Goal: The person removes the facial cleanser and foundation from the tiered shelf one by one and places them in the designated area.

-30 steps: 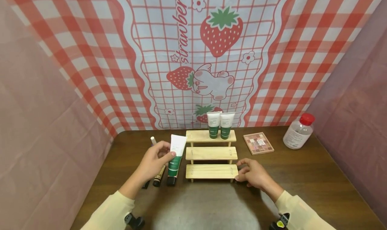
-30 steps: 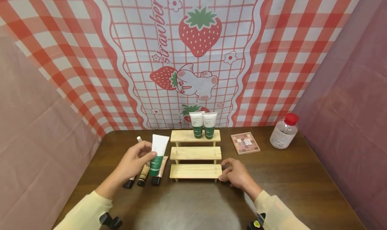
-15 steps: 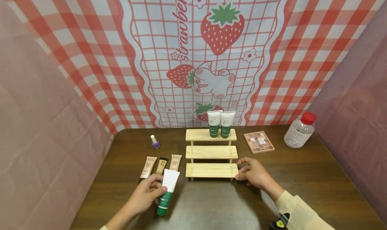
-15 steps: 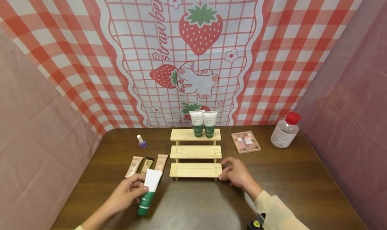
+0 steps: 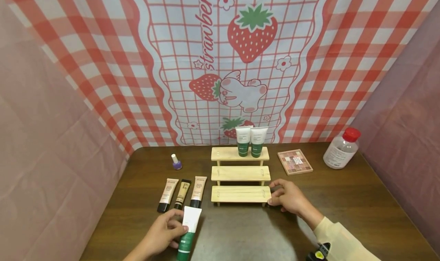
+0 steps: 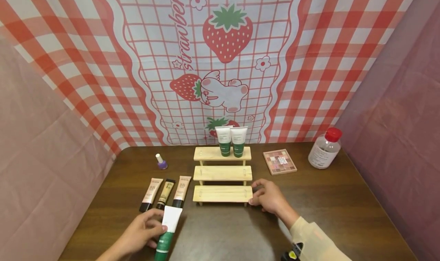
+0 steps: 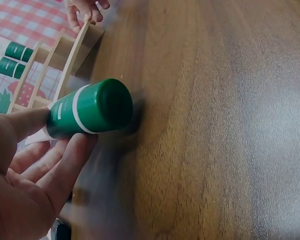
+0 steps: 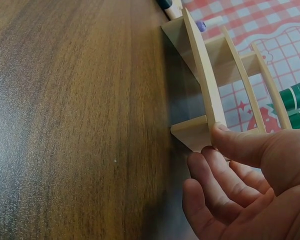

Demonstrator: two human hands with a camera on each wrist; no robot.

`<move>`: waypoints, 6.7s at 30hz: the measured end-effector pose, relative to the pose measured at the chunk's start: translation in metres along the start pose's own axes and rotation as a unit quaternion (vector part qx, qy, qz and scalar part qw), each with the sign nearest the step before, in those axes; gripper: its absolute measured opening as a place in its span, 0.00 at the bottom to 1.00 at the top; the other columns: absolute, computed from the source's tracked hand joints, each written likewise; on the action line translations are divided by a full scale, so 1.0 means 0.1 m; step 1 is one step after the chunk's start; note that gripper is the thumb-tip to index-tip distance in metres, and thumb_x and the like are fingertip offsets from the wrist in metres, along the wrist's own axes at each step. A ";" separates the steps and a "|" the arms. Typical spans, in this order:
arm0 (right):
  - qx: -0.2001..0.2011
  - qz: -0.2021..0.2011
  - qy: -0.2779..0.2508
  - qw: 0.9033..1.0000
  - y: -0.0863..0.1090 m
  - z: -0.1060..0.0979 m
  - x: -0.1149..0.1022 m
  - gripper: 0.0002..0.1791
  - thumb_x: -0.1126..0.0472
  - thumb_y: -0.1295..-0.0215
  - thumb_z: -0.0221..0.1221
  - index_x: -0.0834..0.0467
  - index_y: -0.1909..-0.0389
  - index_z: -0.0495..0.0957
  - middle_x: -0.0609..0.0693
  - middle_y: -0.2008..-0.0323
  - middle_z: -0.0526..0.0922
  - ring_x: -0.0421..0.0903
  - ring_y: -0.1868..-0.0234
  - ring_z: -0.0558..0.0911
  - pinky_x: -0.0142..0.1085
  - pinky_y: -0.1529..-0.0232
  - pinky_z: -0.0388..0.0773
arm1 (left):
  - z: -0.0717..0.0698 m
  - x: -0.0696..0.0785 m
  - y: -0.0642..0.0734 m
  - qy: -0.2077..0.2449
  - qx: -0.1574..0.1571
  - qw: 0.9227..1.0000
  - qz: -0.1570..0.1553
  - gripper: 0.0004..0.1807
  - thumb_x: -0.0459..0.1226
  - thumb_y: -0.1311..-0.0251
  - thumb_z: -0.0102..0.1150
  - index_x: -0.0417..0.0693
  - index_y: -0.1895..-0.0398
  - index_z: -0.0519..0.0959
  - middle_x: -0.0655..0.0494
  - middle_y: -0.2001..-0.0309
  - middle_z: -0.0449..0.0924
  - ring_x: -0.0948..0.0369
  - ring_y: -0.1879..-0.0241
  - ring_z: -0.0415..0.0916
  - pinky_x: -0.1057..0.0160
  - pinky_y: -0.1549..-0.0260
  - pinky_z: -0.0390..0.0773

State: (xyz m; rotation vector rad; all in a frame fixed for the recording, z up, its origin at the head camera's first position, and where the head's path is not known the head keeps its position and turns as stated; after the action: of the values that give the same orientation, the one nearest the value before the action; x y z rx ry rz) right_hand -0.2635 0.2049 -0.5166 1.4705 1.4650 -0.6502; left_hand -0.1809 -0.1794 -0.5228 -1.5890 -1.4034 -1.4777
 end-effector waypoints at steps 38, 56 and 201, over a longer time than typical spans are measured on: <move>-0.002 0.006 -0.002 1.000 0.01 0.00 -0.02 0.28 0.71 0.47 0.73 0.66 0.46 0.74 0.52 0.70 0.87 0.47 0.74 0.81 0.43 0.80 0.78 | 0.01 -0.04 0.00 -0.060 0.031 0.998 0.000 0.24 0.29 0.46 0.73 0.28 0.49 0.75 0.51 0.71 0.80 0.57 0.76 0.79 0.58 0.82 0.84; -0.001 0.006 -0.007 1.000 0.02 0.01 -0.02 0.28 0.71 0.47 0.73 0.66 0.46 0.74 0.52 0.70 0.86 0.48 0.74 0.82 0.43 0.80 0.79 | -0.08 0.09 -0.03 -0.154 0.069 0.985 0.027 0.14 0.32 0.45 0.74 0.37 0.57 0.81 0.56 0.77 0.78 0.66 0.82 0.73 0.67 0.86 0.76; -0.002 -0.003 -0.006 1.000 0.01 0.02 -0.01 0.28 0.71 0.47 0.73 0.66 0.45 0.74 0.53 0.70 0.87 0.47 0.74 0.81 0.42 0.81 0.79 | -0.50 -0.30 0.31 -0.005 0.043 0.998 -0.040 0.27 0.37 0.33 0.66 0.24 0.40 0.74 0.44 0.58 0.87 0.56 0.63 0.85 0.56 0.69 0.88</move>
State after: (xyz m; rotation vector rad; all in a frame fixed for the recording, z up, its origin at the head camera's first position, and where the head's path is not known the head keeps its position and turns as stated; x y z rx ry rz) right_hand -0.2624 0.2034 -0.5165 1.4575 1.4608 -0.6571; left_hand -0.1662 -0.2429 -0.5316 -1.5057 -1.5315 -1.4359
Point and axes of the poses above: each hand's wrist, its own y-axis away from the middle knuckle, its own z-axis out of the palm, x = y × z, the point moved 9 cm from there along -y, towards the middle knuckle
